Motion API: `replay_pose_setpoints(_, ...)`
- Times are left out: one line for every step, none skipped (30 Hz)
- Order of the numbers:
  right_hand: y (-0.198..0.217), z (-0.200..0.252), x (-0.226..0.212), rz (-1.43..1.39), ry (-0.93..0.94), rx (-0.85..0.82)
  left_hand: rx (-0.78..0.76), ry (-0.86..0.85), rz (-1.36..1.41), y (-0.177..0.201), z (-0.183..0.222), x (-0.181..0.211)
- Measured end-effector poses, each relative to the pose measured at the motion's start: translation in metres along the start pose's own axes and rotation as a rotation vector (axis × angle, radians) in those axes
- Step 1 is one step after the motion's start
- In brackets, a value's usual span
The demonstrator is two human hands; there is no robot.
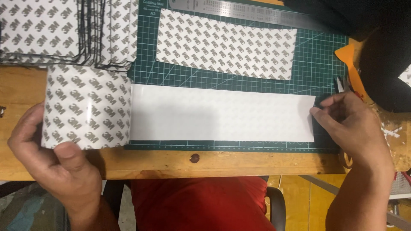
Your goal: Cutting a strip of adhesive material from a roll and peeling the backing
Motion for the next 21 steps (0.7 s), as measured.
replay_pose_setpoints(0.0,-0.002,0.003,-0.023,0.064,0.021,0.008,0.004,0.006,0.0,0.001,-0.001)
replay_pose_setpoints(-0.001,-0.004,0.005,-0.046,0.129,0.04,0.017,0.008,0.011,0.001,0.002,-0.001)
replay_pose_setpoints(0.002,-0.003,0.001,-0.046,0.126,0.04,0.015,0.009,0.012,0.0,0.002,-0.001)
replay_pose_setpoints(0.002,-0.002,0.0,-0.018,0.075,0.017,0.014,0.003,0.036,-0.001,0.001,-0.001)
replay_pose_setpoints(0.002,-0.001,0.0,0.009,0.023,-0.006,0.014,-0.003,0.06,-0.002,0.001,-0.001)
replay_pose_setpoints(0.002,-0.002,0.002,0.008,0.025,-0.008,0.014,-0.003,0.058,-0.002,0.001,-0.001)
replay_pose_setpoints(0.002,-0.003,0.003,-0.007,0.026,-0.007,0.024,0.01,0.051,-0.001,0.002,-0.003)
replay_pose_setpoints(0.002,-0.004,0.005,-0.022,0.026,-0.005,0.035,0.024,0.045,0.0,0.002,-0.005)
replay_pose_setpoints(0.003,-0.004,0.005,-0.023,0.028,-0.007,0.036,0.024,0.043,0.0,0.002,-0.004)
replay_pose_setpoints(0.002,-0.003,0.004,-0.059,0.047,-0.039,0.03,0.039,0.055,0.0,0.002,-0.004)
replay_pose_setpoints(0.002,-0.002,0.003,-0.095,0.065,-0.07,0.024,0.053,0.067,0.0,0.002,-0.005)
replay_pose_setpoints(0.0,-0.007,0.01,-0.095,0.067,-0.071,0.026,0.054,0.066,0.0,0.002,-0.005)
replay_pose_setpoints(-0.001,-0.011,0.014,-0.144,0.108,-0.077,0.034,0.058,0.064,0.0,0.002,-0.005)
replay_pose_setpoints(-0.003,-0.014,0.017,-0.194,0.147,-0.083,0.041,0.061,0.061,0.001,0.002,-0.006)
replay_pose_setpoints(-0.001,-0.013,0.014,-0.195,0.148,-0.085,0.042,0.062,0.058,0.002,0.002,-0.008)
replay_pose_setpoints(0.0,-0.011,0.013,-0.149,0.123,-0.099,0.032,0.054,0.057,0.002,0.003,-0.01)
replay_pose_setpoints(0.001,-0.01,0.011,-0.102,0.098,-0.113,0.023,0.047,0.056,0.002,0.003,-0.011)
replay_pose_setpoints(0.0,-0.014,0.019,-0.103,0.1,-0.115,0.025,0.047,0.054,0.002,0.003,-0.01)
replay_pose_setpoints(-0.002,-0.017,0.023,-0.148,0.136,-0.124,0.038,0.066,0.044,0.002,0.003,-0.011)
replay_pose_setpoints(-0.003,-0.02,0.028,-0.192,0.171,-0.132,0.051,0.085,0.036,0.002,0.003,-0.011)
replay_pose_setpoints(-0.002,-0.02,0.024,-0.191,0.173,-0.131,0.053,0.085,0.036,0.002,0.002,-0.01)
Point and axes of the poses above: each hand's wrist, its own z-axis away from the middle knuckle, its own y-axis out of the back of the hand, x = y × z, the point moved 9 cm from there along -z, towards the middle knuckle, and after that the axes turned 1 degree about -x, right-handed, at the moved point
